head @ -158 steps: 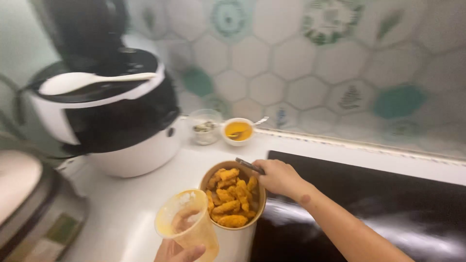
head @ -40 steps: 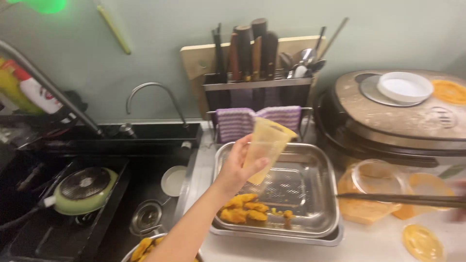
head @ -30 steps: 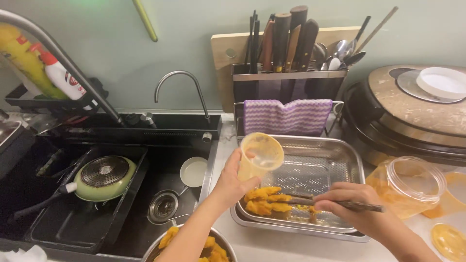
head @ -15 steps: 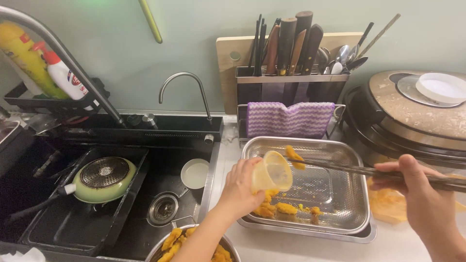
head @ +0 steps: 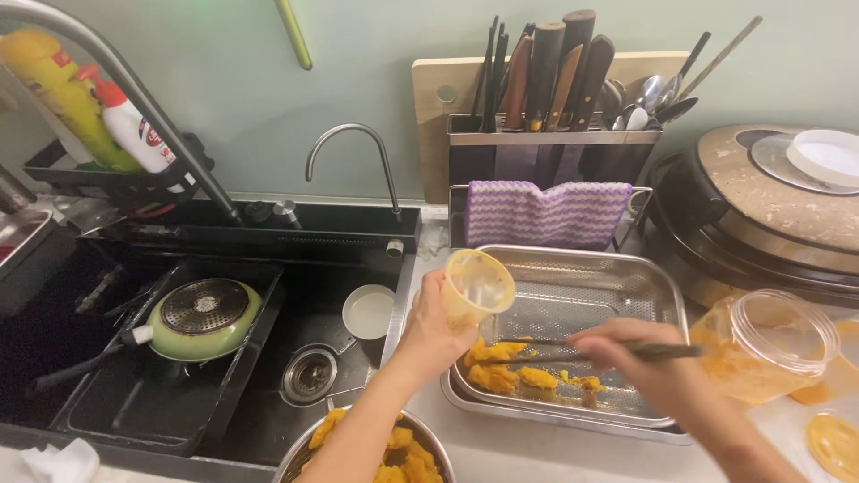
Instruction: Packaging fried snacks into plastic containers, adding seasoning, and sealing them.
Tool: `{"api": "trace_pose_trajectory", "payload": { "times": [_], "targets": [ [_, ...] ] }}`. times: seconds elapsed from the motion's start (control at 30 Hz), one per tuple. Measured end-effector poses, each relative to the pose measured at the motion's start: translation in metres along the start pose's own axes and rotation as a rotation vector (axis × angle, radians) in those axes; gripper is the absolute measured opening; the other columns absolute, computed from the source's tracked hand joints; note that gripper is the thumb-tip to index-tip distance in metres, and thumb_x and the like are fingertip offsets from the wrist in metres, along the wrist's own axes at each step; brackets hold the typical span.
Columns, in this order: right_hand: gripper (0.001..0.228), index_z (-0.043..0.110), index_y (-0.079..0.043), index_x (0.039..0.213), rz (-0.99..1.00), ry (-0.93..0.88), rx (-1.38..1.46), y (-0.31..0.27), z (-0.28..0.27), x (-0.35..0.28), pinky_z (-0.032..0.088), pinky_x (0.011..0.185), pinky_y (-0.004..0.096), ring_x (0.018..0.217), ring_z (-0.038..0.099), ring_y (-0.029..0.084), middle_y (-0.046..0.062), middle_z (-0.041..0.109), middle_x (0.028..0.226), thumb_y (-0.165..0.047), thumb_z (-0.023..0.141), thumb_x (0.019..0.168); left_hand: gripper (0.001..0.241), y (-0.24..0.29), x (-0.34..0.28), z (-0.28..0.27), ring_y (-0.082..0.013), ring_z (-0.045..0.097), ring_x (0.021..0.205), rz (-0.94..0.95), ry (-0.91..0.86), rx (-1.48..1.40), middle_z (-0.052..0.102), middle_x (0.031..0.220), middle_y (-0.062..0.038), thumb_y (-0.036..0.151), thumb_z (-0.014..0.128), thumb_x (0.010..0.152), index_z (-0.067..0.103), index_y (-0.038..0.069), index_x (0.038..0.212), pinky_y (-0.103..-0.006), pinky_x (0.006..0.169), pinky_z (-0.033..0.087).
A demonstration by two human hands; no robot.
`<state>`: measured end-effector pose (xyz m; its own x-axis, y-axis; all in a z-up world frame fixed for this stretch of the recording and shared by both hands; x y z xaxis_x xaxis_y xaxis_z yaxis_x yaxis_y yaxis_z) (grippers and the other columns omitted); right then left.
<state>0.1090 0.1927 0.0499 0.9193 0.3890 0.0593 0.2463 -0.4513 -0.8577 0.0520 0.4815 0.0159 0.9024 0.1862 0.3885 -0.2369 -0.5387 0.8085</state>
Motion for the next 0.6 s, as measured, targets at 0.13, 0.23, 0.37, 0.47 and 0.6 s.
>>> {"api": "trace_pose_trajectory", "payload": {
  "times": [0.13,0.23,0.37,0.47,0.6],
  "targets": [
    [0.024,0.085,-0.011,0.102,-0.219,-0.144,-0.33,-0.002,0.02,0.007,0.059,0.063,0.029,0.067,0.074,0.013,0.003,0.08,0.078,-0.027,0.073,0.089,0.082,0.01,-0.003,-0.007,-0.0415,0.05,0.124,-0.018,-0.035,0.042,0.055,0.132,-0.02,0.009,0.072,0.072,0.035,0.005,0.145,-0.0492,0.107,0.041],
    [0.029,0.083,-0.005,0.089,-0.196,0.065,-0.06,0.036,-0.007,0.017,0.061,0.063,0.03,0.067,0.075,0.016,0.006,0.078,0.08,-0.022,0.059,0.096,0.084,0.008,-0.007,-0.014,-0.0415,0.045,0.127,0.101,0.002,0.126,0.051,0.135,-0.02,0.011,0.075,0.072,0.035,0.005,0.145,-0.0501,0.109,0.038],
    [0.055,0.073,0.008,0.094,-0.118,0.342,0.3,0.039,-0.064,0.014,0.061,0.072,0.036,0.073,0.073,0.026,0.018,0.076,0.09,-0.033,0.043,0.115,0.081,0.021,-0.009,-0.014,-0.0396,0.048,0.122,0.147,0.014,0.302,0.053,0.13,-0.017,0.008,0.072,0.07,0.043,0.011,0.145,-0.05,0.107,0.038],
    [0.053,0.066,0.01,0.102,-0.111,0.399,0.474,0.018,-0.08,0.005,0.06,0.074,0.039,0.075,0.072,0.031,0.022,0.072,0.097,-0.034,0.042,0.118,0.081,0.035,-0.008,-0.002,-0.0392,0.048,0.123,0.195,-0.001,0.347,0.053,0.129,-0.017,0.008,0.072,0.068,0.044,0.012,0.144,-0.0506,0.106,0.038],
    [0.046,0.06,0.013,0.111,-0.178,0.358,0.558,0.0,-0.088,-0.002,0.061,0.072,0.042,0.074,0.072,0.036,0.023,0.071,0.104,-0.031,0.045,0.115,0.08,0.031,0.001,0.012,-0.0405,0.047,0.121,0.099,-0.019,0.213,0.051,0.132,-0.018,0.014,0.075,0.072,0.039,0.008,0.143,-0.051,0.104,0.039]
  ]
}}
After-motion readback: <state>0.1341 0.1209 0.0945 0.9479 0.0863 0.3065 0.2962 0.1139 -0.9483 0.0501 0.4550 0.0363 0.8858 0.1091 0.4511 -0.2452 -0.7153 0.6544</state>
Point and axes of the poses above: each hand's wrist, its own x-axis towards the middle knuckle, its own z-axis out of the palm, y = z × x, the point moved 3 cm from there along x, towards the middle knuckle
